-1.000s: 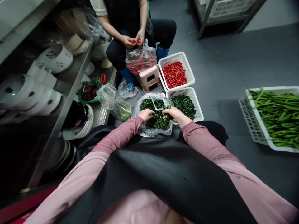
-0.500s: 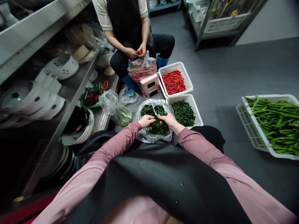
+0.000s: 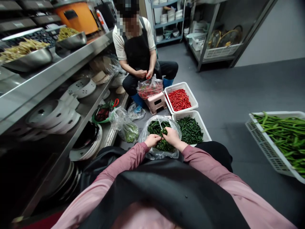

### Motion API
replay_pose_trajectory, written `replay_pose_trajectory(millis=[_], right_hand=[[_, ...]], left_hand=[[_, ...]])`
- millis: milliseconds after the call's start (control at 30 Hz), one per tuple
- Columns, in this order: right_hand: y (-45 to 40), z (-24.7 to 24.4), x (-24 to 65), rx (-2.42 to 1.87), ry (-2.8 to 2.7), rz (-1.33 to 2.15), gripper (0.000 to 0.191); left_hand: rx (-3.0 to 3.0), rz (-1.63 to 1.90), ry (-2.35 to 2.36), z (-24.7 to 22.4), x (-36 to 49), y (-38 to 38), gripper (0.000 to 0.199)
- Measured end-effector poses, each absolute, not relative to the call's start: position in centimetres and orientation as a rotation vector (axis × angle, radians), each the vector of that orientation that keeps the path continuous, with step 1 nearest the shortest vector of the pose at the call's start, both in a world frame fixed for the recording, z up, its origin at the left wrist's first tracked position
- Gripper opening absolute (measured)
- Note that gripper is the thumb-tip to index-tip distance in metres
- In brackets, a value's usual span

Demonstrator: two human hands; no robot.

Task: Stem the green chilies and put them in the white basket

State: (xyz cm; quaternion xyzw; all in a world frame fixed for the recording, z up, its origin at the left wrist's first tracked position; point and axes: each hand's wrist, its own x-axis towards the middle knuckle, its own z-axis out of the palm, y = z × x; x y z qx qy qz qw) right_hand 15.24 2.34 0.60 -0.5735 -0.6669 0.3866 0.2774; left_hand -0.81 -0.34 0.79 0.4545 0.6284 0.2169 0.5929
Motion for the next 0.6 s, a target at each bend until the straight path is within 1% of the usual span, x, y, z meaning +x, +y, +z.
replay_pose_trajectory(millis=[67,167,200,267,367,433,600], right_hand=[[2.4,0.3,15.3,-1.636,-1.821,1.026,0.018],[2.4,-0.4,15.3,-1.675,-1.678,1.269,0.032],[2.3,-0.5,15.3,-1.622,-1.591,1.406,0.034],[2.1,-0.5,15.2,-1.432,-1.381,1.684,0.032],[1.6,-0.2,15.0,-1.156,-1.184,1.915,0.026],[1.4,0.0,15.1,-1.119,-1.2,1.903,0.025],[1.0,-0.6,15.2,-1.331,-1.389,1.668,0.02]], left_hand=[[1.062,0.582,1.604,0.3,-1.2,-0.4,0.028],[0.976,0.713,1.7,0.4,-2.2,-0.1,0.024],[0.946,0.751,1.669,0.5,-2.2,0.0,0.023],[0.94,0.817,1.547,1.0,-1.8,-0.1,0.021],[0.916,0.87,1.387,1.5,0.1,-0.5,0.023],[0.816,0.872,1.369,1.7,1.3,-0.7,0.023],[0.659,0.882,1.429,1.6,2.3,-1.4,0.02]])
